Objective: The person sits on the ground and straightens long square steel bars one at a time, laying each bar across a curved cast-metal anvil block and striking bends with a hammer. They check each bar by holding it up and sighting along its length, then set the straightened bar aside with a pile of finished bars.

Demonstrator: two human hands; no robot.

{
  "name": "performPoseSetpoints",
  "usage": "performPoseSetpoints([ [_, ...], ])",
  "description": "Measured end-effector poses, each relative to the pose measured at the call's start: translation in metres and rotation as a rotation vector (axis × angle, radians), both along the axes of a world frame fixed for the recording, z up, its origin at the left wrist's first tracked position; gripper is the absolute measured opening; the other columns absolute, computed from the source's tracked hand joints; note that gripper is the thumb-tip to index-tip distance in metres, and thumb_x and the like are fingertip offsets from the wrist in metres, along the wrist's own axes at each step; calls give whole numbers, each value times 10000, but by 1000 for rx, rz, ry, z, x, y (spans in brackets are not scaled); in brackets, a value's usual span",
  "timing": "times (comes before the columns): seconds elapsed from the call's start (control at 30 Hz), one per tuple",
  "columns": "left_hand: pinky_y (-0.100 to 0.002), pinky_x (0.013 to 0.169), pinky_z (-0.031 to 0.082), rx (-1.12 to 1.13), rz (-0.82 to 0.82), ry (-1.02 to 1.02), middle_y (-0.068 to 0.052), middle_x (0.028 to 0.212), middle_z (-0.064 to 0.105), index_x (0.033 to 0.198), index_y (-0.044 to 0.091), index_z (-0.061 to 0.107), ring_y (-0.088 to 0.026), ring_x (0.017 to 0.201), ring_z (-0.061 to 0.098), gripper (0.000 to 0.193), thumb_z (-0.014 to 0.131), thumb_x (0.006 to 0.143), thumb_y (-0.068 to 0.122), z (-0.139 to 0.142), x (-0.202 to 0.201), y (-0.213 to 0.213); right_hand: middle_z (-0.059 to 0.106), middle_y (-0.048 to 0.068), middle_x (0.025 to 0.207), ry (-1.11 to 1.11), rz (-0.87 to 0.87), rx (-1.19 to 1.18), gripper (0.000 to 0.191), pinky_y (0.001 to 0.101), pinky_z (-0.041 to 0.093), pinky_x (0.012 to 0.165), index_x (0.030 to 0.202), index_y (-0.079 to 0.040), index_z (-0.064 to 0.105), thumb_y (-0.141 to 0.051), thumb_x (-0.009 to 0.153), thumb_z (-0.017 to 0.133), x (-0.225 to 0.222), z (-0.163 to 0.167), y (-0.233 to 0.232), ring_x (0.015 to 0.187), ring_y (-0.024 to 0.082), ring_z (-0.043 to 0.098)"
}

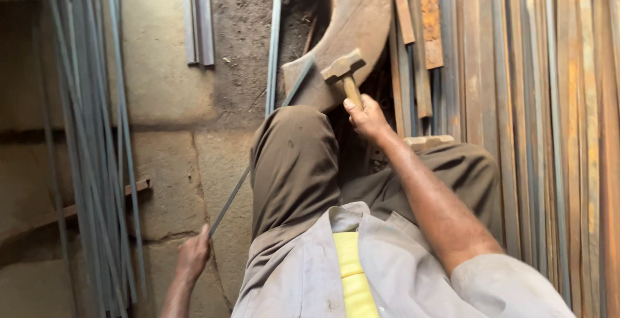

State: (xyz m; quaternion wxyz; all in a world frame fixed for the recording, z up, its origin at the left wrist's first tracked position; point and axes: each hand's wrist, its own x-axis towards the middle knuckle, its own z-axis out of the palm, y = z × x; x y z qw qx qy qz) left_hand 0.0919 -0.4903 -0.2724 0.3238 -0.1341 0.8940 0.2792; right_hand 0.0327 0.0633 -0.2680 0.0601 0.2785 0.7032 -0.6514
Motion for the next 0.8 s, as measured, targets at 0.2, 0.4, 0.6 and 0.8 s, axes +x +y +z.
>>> performPoseSetpoints([
  [0.2,-429,614,474,205,-40,130,-162,626,643,740,-16,691,-267,600,611,671,473,1027,551,-20,-63,130,548,16,671,-36,-17,53,416,297,414,440,955,-92,530,-502,989,593,8,4,-6,498,116,493],
  [0.4,-470,702,510,219,-213,313,-256,857,695,1010,-12,670,-380,769,666,489,571,1000,467,-27,-68,136,630,18,806,-92,6,56,447,318,504,575,1061,-66,582,-511,1014,562,23,8,-6,685,118,599],
  [0.6,-467,791,568,-122,-334,-5,-256,903,748,1057,60,748,-394,925,758,478,678,905,508,-6,2,43,634,213,1179,184,-71,697,488,494,494,908,1260,-27,581,-433,1003,671,23,-13,-10,1094,411,610],
  [0.8,-521,782,544,-35,-488,142,-220,903,724,962,94,678,-443,936,692,342,703,878,425,7,-39,75,580,207,1260,135,-19,695,565,486,447,1013,1301,-50,554,-374,882,752,26,2,-13,1194,398,548],
])
